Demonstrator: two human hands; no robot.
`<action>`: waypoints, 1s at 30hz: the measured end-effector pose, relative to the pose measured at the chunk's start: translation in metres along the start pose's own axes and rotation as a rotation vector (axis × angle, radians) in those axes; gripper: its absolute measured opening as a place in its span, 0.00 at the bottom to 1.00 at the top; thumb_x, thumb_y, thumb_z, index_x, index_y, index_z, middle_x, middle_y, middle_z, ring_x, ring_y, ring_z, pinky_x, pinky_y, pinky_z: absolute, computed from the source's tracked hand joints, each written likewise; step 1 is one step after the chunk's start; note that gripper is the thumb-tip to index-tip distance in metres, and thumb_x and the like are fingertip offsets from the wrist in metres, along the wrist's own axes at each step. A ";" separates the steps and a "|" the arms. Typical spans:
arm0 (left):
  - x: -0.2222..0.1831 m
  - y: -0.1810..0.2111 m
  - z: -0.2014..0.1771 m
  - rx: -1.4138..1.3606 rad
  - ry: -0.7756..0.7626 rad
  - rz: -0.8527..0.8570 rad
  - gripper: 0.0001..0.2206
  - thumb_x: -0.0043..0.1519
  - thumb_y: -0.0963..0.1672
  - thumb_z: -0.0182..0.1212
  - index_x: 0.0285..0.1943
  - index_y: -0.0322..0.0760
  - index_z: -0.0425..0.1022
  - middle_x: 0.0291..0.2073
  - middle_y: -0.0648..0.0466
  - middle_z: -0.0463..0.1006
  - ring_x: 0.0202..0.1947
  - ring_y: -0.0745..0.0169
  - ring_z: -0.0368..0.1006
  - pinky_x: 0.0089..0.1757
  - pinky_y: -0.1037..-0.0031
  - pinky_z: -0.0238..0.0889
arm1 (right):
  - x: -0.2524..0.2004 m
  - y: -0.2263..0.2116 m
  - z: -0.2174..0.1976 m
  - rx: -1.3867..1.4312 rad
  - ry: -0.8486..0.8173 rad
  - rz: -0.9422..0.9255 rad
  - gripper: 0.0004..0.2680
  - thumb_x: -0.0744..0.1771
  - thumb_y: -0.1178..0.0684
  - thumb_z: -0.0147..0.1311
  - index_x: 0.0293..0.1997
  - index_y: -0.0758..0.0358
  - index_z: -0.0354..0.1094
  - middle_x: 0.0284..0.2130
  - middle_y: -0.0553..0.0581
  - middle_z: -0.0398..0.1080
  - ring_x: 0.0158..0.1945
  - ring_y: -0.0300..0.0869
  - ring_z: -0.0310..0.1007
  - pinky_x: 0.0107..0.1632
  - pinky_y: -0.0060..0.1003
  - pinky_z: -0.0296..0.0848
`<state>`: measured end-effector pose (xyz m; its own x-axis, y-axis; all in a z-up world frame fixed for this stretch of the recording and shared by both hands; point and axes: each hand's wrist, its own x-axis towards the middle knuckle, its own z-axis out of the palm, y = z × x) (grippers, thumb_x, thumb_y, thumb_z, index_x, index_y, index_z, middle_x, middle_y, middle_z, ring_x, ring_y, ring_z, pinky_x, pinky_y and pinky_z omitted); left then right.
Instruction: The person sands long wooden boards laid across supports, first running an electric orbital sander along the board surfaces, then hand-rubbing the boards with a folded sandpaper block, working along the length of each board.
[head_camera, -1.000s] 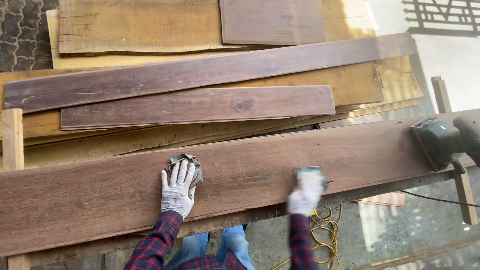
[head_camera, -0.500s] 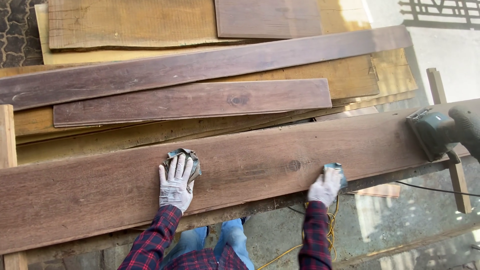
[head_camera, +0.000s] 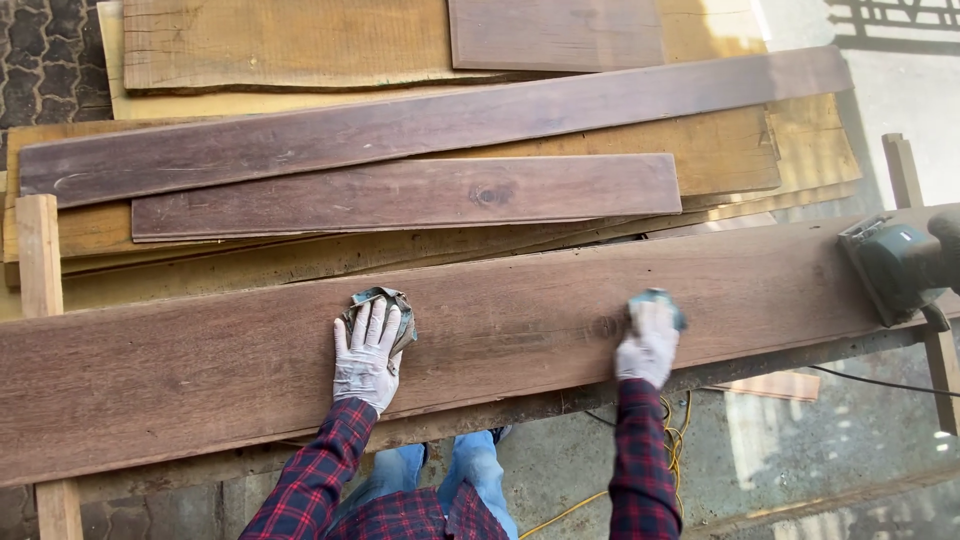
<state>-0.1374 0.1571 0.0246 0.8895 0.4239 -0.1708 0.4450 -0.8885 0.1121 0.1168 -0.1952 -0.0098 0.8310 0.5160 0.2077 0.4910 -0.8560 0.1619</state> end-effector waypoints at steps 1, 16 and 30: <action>0.002 -0.001 0.000 0.006 -0.003 -0.001 0.37 0.56 0.50 0.62 0.77 0.49 0.52 0.76 0.52 0.50 0.75 0.50 0.45 0.67 0.39 0.36 | 0.000 0.014 0.010 0.194 0.054 0.140 0.18 0.65 0.64 0.52 0.62 0.59 0.69 0.64 0.63 0.66 0.68 0.53 0.62 0.70 0.48 0.58; 0.026 0.116 -0.012 0.033 -0.223 0.454 0.39 0.57 0.48 0.60 0.77 0.36 0.45 0.75 0.41 0.48 0.74 0.43 0.46 0.67 0.44 0.35 | 0.048 0.010 0.003 0.683 -0.135 0.177 0.17 0.63 0.65 0.53 0.57 0.56 0.67 0.55 0.57 0.67 0.63 0.47 0.65 0.65 0.47 0.63; 0.065 0.202 -0.004 -0.110 -0.160 0.510 0.39 0.52 0.48 0.67 0.75 0.46 0.55 0.73 0.47 0.54 0.72 0.47 0.49 0.66 0.44 0.38 | 0.053 0.127 0.052 0.764 0.079 -0.085 0.20 0.62 0.68 0.54 0.60 0.54 0.70 0.61 0.56 0.70 0.68 0.48 0.65 0.72 0.44 0.62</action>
<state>0.0107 0.0060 0.0398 0.9723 -0.0951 -0.2136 -0.0224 -0.9472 0.3198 0.2365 -0.2781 -0.0282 0.7753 0.5571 0.2977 0.6204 -0.5829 -0.5248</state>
